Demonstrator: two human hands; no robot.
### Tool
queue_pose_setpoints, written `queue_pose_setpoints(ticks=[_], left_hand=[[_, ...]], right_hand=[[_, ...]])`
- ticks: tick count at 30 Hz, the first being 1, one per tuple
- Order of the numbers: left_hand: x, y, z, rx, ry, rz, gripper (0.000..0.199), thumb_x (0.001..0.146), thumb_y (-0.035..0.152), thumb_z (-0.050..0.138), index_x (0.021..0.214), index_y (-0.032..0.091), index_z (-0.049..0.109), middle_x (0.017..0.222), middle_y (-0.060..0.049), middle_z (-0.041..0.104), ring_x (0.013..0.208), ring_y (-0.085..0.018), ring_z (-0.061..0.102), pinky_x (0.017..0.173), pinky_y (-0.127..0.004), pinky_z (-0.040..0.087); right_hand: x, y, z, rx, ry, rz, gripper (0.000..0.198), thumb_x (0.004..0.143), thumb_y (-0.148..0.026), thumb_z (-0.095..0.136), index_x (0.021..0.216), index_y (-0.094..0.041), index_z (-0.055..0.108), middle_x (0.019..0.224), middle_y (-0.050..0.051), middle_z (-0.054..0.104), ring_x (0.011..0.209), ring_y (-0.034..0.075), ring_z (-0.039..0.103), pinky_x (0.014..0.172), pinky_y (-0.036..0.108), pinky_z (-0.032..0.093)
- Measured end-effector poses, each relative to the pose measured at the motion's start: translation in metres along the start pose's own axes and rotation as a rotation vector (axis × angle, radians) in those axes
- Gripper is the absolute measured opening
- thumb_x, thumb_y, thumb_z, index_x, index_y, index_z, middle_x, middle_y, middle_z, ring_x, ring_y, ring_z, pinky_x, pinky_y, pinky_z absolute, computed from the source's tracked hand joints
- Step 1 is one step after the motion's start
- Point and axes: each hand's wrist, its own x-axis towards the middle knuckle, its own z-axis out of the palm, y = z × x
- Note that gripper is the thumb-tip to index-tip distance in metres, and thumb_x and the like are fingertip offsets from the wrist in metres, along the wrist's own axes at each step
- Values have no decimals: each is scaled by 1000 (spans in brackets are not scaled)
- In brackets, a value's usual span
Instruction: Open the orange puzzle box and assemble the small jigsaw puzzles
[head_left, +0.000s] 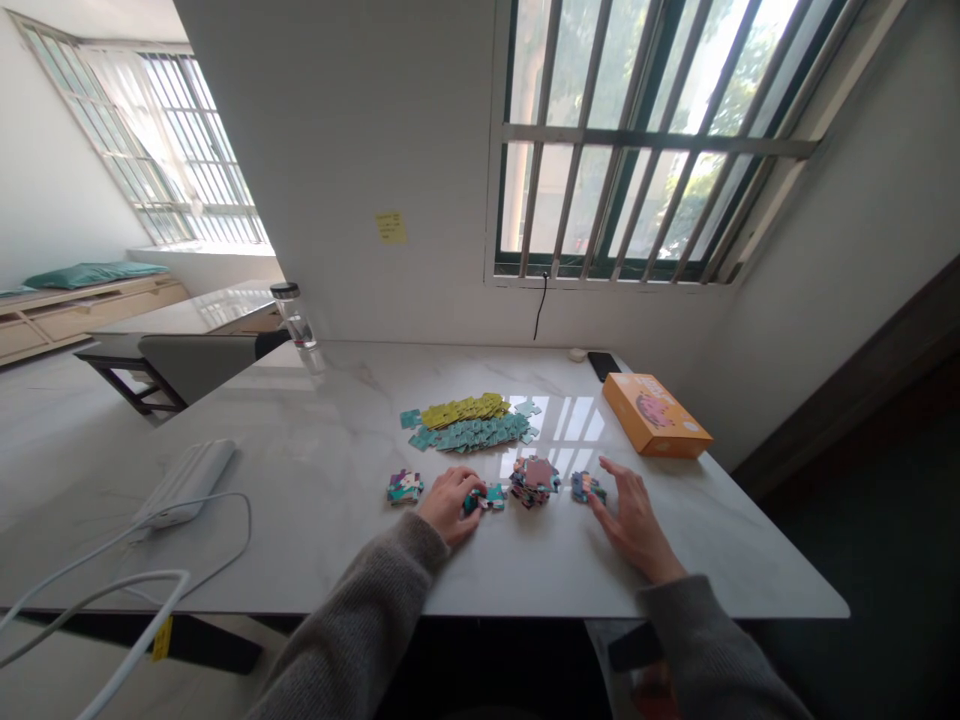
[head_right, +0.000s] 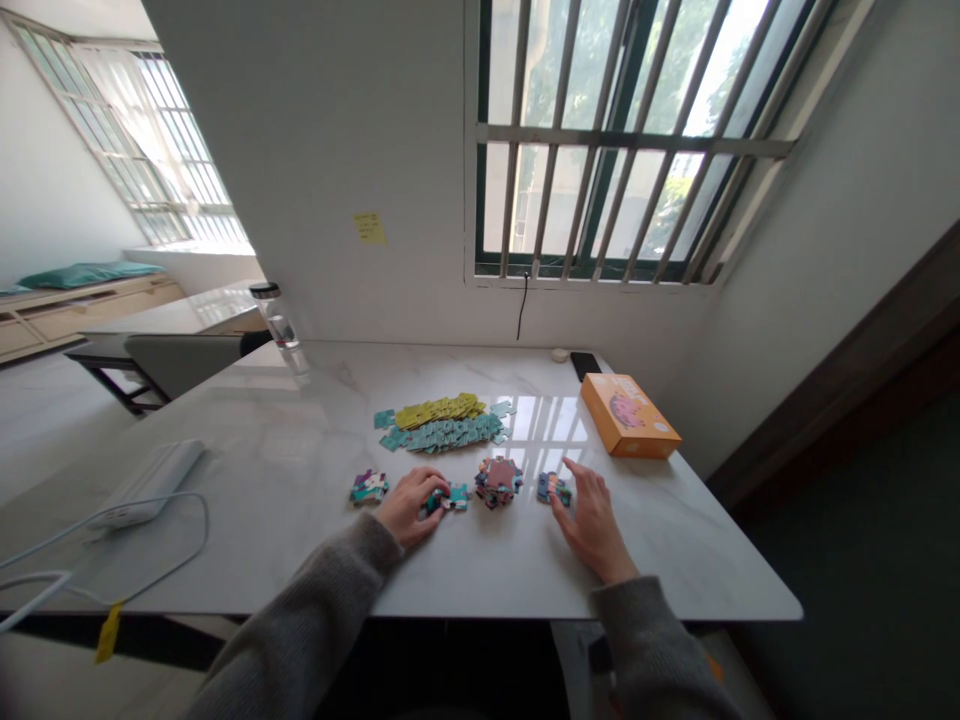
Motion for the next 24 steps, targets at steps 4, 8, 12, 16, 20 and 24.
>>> queue_pose_setpoints(ticks=[4,8,12,16,20,24], left_hand=[[-5,2,0,-41,82,77,24,68,10,65,90,20,64,107,-8,60,101,-26,59,90,-42,51],[-10,8,-3,-201,102,124,21,70,9,63,89,20,62,109,-9,59,101,-22,62,90,-36,53],[-13,16,-5,-308,81,127,24,71,9,64,92,20,60,107,-8,60,98,-20,64,90,-34,54],[-14,21,-6,-363,84,165,26,69,9,64,92,20,60,106,-7,61,99,-20,63,91,-34,54],[-15,22,-4,-387,76,189,35,67,8,64,100,20,58,106,-7,61,98,-21,62,91,-36,54],[-14,19,-3,-310,126,155,48,66,9,63,112,21,55,104,-7,61,98,-23,61,89,-40,53]], right_hand=[[0,-19,-4,-11,186,-71,38,93,-24,54,130,-21,51,113,12,62,105,29,57,95,49,45],[-6,-63,5,93,196,-271,33,87,-9,56,118,-22,57,97,8,65,94,25,61,84,42,48],[-8,-109,24,181,-72,-360,36,87,-11,58,121,-22,57,109,10,64,100,26,60,87,43,51],[-4,-125,32,209,-222,-300,35,89,-20,61,123,-22,56,133,14,54,118,30,55,97,47,51],[-3,-121,31,306,-276,-256,28,94,-20,54,122,-24,55,129,11,57,118,25,56,99,43,51],[-5,-117,27,387,-187,-221,22,94,-19,55,116,-24,56,125,10,58,118,24,56,100,42,50]])
